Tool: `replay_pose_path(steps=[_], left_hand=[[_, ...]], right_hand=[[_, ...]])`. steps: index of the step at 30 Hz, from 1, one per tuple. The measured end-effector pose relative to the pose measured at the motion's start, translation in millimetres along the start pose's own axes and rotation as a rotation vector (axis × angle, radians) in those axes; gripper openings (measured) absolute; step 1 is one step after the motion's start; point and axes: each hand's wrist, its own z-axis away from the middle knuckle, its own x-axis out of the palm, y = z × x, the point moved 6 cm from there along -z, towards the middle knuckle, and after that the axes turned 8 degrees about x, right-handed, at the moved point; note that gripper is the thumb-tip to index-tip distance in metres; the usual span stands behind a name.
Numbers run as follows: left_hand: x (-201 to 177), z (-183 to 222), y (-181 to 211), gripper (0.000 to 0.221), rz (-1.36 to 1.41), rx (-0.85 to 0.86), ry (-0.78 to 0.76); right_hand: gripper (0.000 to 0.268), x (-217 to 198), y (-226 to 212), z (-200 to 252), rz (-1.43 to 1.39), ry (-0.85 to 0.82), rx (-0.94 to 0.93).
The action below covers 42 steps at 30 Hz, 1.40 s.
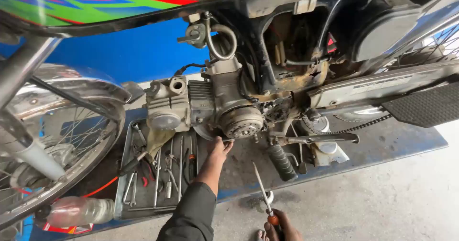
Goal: The person uses a screwdriver to loosen and remove a bolt from the motorcycle's engine area. They then use a red air hose to blow air into the engine compartment to clear debris.
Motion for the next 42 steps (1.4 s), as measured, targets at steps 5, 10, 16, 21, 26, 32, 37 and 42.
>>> replay_pose_path(steps=[5,10,16,21,26,32,37,42], left_hand=[[3.0,14.0,8.6,0.027,-0.020,0.002,0.001],[-3.5,27.0,0.3,0.040,-0.102,-0.004,-0.051],[-1.0,266.5,45.0,0.018,-0.583,0.642,-0.219],[55.9,367.6,63.7,0.024,-0.804,1.371,-0.441],[101.5,365.7,55.3,0.039,-0.959,1.222,-0.579],[131.3,333.5,50.7,0.032,-0.943,1.008,-0.776],[143.4,339.7,49.8,0.025,-0.753,0.867,-0.966],[138.9,329.1,44.9,0.025,-0.729,0.790,-0.899]], right_hand=[[0.042,-28.4,-8.3,0.1,0.180,-0.049,-0.007],[0.037,-66.0,-22.6,12.5,-0.213,0.018,-0.068],[0.052,-125.9,-75.1,6.9,-0.435,-0.009,-0.183],[0.055,-138.5,-109.8,-6.2,-0.377,-0.148,-0.245],[0.052,-147.1,-128.9,-1.4,-0.325,-0.171,-0.273],[0.052,-151.6,-140.1,-13.8,-0.092,-0.038,-0.355],[0.051,-155.7,-147.0,-13.8,0.103,0.214,-0.610],[0.052,-156.7,-160.3,-0.8,0.026,-0.015,-0.367]])
